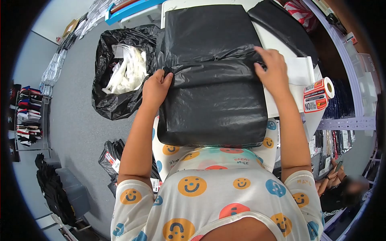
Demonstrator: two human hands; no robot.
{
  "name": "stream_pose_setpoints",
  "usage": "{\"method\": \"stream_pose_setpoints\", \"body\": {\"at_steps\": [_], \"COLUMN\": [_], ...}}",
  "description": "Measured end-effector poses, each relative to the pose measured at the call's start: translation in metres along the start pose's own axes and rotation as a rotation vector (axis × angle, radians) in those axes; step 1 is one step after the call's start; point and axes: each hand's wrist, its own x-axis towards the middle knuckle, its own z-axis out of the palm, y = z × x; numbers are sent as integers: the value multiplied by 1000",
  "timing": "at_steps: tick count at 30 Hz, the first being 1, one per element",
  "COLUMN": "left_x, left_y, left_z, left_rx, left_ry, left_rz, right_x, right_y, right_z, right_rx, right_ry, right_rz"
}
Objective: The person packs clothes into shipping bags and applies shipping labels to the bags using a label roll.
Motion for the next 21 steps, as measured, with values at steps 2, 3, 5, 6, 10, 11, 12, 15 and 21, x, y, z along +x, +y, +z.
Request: {"method": "stream_pose_setpoints", "body": {"at_steps": [2, 3, 5, 6, 10, 11, 12, 15, 21], "left_x": [2, 1, -1, -1, -5, -9, -14, -14, -20], "left_y": [2, 6, 15, 21, 54, 61, 67, 64, 56], "left_z": [-4, -7, -13, -15, -13, -7, -1, 19, 28], "left_rx": [31, 22, 2, 37, -11, 90, 164, 218, 252], "left_ry": [-38, -22, 12, 152, 153, 97, 9, -110, -175], "left_rz": [-17, -10, 1, 153, 606, 725, 738, 688, 655], "right_x": [2, -1, -9, -10, -13, -13, -13, -12, -13], "right_y": [-21, -34, -45, -45, -45, -45, -44, -43, -46], "right_z": [10, 17, 32, 34, 40, 41, 41, 43, 39], "right_rx": [162, 120, 87, 80, 61, 57, 51, 46, 126], "right_ry": [-166, -166, -215, -215, -236, -240, -244, -232, -243], "right_rz": [-177, -242, -307, -299, -280, -280, -279, -291, -278]}}
